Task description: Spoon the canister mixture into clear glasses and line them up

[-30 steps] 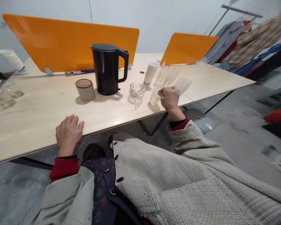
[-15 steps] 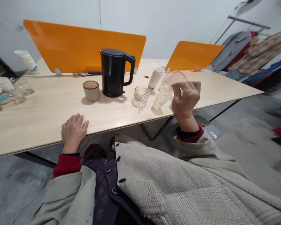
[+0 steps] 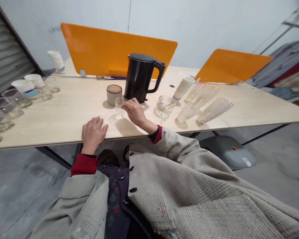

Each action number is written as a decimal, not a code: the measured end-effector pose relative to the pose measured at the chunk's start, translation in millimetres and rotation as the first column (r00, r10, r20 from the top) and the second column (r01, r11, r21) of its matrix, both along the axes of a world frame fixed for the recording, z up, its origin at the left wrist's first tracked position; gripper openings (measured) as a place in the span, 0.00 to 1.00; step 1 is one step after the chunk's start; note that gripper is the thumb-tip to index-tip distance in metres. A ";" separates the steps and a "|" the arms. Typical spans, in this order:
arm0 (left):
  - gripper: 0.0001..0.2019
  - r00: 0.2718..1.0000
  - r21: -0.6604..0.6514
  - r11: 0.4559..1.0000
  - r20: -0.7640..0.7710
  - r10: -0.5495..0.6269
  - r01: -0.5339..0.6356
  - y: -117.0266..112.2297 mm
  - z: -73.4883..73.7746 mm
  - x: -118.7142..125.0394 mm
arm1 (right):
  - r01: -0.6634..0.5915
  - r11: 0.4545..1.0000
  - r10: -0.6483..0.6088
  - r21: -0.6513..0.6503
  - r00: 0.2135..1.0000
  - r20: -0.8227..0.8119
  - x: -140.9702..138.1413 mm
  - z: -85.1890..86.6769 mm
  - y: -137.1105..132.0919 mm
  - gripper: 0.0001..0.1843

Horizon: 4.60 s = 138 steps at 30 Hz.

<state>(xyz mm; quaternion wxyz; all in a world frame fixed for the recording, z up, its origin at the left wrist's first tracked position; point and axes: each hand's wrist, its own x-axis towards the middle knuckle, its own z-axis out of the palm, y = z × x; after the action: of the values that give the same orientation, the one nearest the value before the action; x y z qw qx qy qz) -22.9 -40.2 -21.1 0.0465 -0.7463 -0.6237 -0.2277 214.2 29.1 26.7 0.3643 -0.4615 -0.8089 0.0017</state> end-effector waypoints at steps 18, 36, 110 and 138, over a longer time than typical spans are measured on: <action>0.19 1.000 -0.002 1.000 0.019 -0.013 0.013 -1.9 -2.2 -0.1 | -0.037 0.997 0.036 -0.063 0.999 -0.021 -19.1 -2.3 12.8 0.18; 0.20 1.000 -0.006 1.000 0.010 -0.015 0.015 -4.5 -1.7 1.8 | 0.185 0.929 -0.189 -0.320 0.982 0.018 -39.3 36.9 114.6 0.42; 0.45 0.820 -0.105 0.986 0.570 -0.050 0.133 -4.0 14.2 41.5 | 0.020 0.994 -0.016 -0.107 0.999 0.040 -23.0 -0.9 -55.9 0.42; 0.46 0.808 -0.052 0.987 0.582 -0.095 0.153 -7.3 14.1 39.7 | 0.472 0.858 -0.469 -0.203 0.881 0.067 92.4 -66.3 -45.9 0.36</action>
<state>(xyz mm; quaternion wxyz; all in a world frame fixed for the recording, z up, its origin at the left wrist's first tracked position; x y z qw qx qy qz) 16.7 -47.5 -7.0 -0.1957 -0.6827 -0.5686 -0.4152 306.6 -16.8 -39.6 0.2959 -0.6814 -0.6694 -0.0044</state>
